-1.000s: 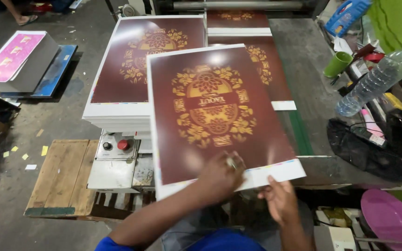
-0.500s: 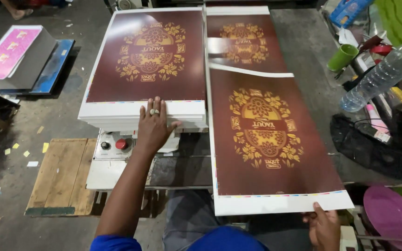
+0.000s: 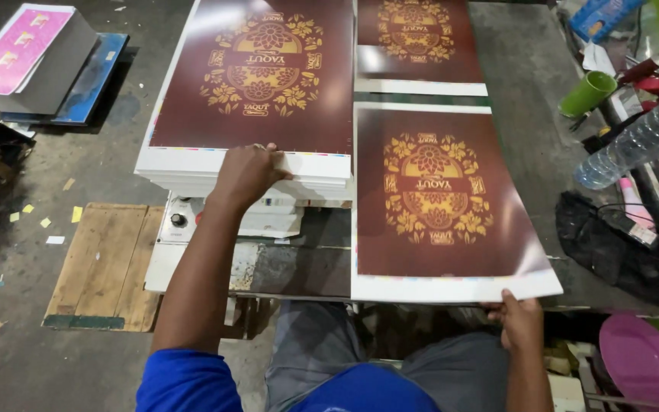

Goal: The person takes printed sheets with a maroon and gold design from a pile on the left and places them onto a stack on the right. They handle the sheets by hand, aligning them as they build the stack.

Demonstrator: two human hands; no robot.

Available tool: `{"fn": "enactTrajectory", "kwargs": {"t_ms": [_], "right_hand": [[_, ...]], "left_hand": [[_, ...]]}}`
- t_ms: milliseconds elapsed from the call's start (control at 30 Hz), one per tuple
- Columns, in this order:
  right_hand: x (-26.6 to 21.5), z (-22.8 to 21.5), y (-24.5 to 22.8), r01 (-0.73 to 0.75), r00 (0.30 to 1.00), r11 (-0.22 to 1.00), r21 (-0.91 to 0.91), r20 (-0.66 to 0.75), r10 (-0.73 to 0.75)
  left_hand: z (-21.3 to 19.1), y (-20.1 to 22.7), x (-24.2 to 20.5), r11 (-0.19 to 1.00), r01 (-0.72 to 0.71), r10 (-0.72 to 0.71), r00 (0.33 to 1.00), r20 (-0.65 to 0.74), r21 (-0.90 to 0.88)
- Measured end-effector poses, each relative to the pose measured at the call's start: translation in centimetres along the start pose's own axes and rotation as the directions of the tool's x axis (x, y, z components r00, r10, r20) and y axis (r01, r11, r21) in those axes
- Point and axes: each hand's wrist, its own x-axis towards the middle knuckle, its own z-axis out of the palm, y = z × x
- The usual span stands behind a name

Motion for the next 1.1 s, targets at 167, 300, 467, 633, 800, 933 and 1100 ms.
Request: {"fn": "enactTrajectory", "kwargs": {"t_ms": [167,300,467,633,800,933,1100], "right_hand": [[6.5,4.4,-4.1,0.019,0.996,0.999,-0.041,0.084,-0.016],[9.0,6.4,-6.7,-0.091,0.991,0.995,-0.032,0.101,0.093],[5.7,6.9,-4.6,-0.069,0.996,0.998,0.000,0.063,0.069],[-0.8,13.6,-5.4,-0.103,0.993,0.994,0.020,0.067,0.102],[-6.6,22.3,-8.5,-0.062,0.936,0.993,-0.099,0.340,0.092],[-9.1,26.0,-9.6,0.009,0.843,0.998,-0.058,0.538,0.023],[-7.1,25.7,-4.8,-0.325,0.705,0.768,0.552,0.683,-0.192]], "left_hand": [[-0.1,-0.9,0.0,0.999,-0.039,0.039,0.999,-0.019,-0.038],[-0.8,-1.6,0.1,0.986,-0.116,0.108,0.992,-0.069,-0.122],[1.9,-1.9,-0.5,0.989,-0.101,0.073,0.968,-0.242,-0.104],[2.6,1.7,-1.6,0.997,-0.066,0.074,0.855,-0.514,0.034],[0.3,9.0,-4.5,0.916,-0.372,0.242,0.812,-0.531,-0.152],[0.2,12.4,-6.6,0.857,-0.457,0.255,0.779,-0.573,-0.240],[0.0,13.9,-8.7,0.798,-0.469,0.284,0.846,-0.451,-0.378]]}}
